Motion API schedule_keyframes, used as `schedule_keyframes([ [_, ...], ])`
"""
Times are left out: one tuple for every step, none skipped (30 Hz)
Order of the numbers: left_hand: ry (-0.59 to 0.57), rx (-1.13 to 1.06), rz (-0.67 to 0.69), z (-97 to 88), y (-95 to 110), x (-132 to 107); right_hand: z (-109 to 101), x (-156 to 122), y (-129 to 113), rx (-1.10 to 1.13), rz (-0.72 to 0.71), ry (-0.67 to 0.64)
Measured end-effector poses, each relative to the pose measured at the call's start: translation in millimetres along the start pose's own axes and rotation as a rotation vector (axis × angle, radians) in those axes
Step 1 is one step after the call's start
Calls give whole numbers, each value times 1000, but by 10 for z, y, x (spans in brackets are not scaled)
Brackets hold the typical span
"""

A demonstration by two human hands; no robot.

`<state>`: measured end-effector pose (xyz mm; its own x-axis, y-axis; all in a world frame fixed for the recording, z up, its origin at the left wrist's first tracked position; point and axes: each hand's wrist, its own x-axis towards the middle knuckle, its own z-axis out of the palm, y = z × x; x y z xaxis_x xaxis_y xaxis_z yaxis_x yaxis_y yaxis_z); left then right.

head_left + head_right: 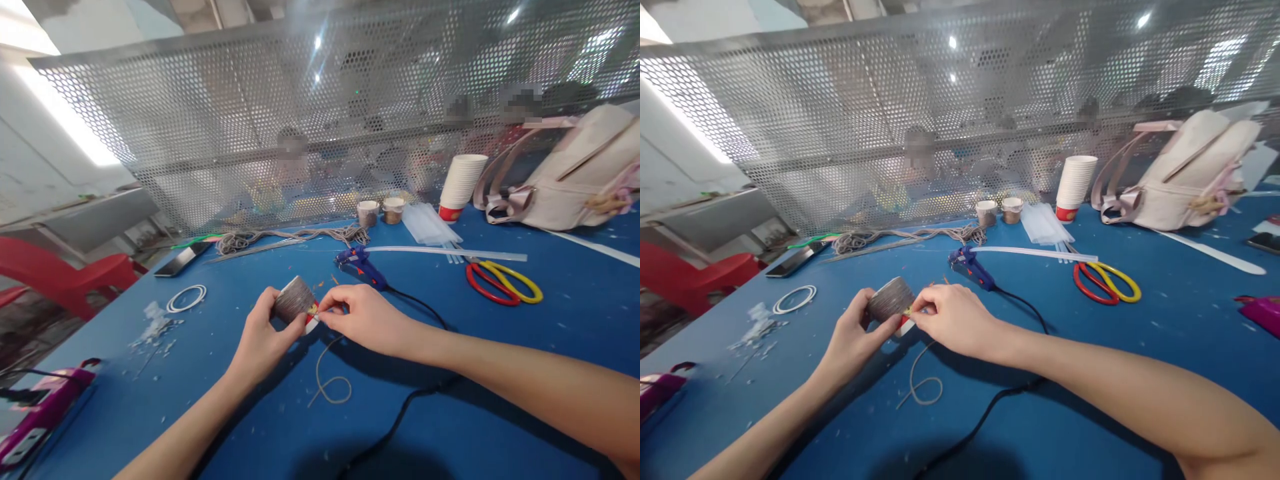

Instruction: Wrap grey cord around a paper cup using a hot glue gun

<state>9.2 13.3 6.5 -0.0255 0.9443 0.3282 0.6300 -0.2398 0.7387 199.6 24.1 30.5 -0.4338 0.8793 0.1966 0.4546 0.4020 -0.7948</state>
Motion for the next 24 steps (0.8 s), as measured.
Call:
schedule_keyframes([
  [-10, -9, -9, 0, 11, -3, 0, 0, 9, -15, -15, 19],
  [-25, -23, -19, -1, 24, -7, 2, 3, 19, -24, -24, 38],
  [-43, -42, -30, -1, 38, -10, 6, 7, 30, -30, -31, 58],
  [-60, -62, -42, -1, 51, -13, 13, 13, 40, -32, -36, 77],
  [-76, -81, -53, 0, 64, -15, 22, 21, 48, -28, -39, 93],
  [-88, -99, -61, 0, 73, -18, 32, 28, 56, -20, -41, 107],
  [-97, -116, -66, 1, 80, -20, 44, 36, 62, -11, -43, 118],
  [-105, -129, -69, 2, 85, -23, 56, 42, 66, -4, -41, 123],
  [-110, -139, -69, 3, 87, -25, 68, 48, 70, 1, -36, 128],
  [-115, -147, -67, 3, 89, -27, 78, 51, 73, 4, -29, 131],
  [-119, -153, -63, 3, 90, -29, 87, 53, 76, 7, -21, 133],
  [-119, -156, -59, 3, 90, -32, 93, 54, 79, 11, -10, 136],
  [-116, -154, -54, 3, 89, -34, 97, 52, 84, 19, 1, 135],
  [-108, -151, -48, 2, 89, -37, 100, 50, 89, 29, 10, 135],
  [-100, -147, -43, 0, 88, -40, 102, 47, 94, 39, 18, 133],
  [-92, -141, -40, -2, 88, -44, 103, 44, 99, 47, 25, 130],
  [-87, -135, -37, -4, 89, -48, 105, 40, 103, 53, 32, 130],
  [-82, -129, -35, -6, 91, -51, 106, 37, 106, 57, 36, 131],
  [-79, -125, -31, -7, 94, -55, 108, 34, 107, 60, 38, 134],
  [-76, -124, -26, -8, 99, -57, 111, 30, 106, 63, 38, 138],
  [-72, -127, -21, -9, 106, -60, 114, 27, 104, 68, 37, 140],
  [-68, -134, -14, -10, 113, -61, 116, 24, 101, 74, 33, 141],
  [-65, -143, -11, -11, 121, -62, 119, 20, 97, 80, 29, 141],
  [-65, -153, -10, -13, 128, -64, 121, 17, 94, 85, 25, 139],
])
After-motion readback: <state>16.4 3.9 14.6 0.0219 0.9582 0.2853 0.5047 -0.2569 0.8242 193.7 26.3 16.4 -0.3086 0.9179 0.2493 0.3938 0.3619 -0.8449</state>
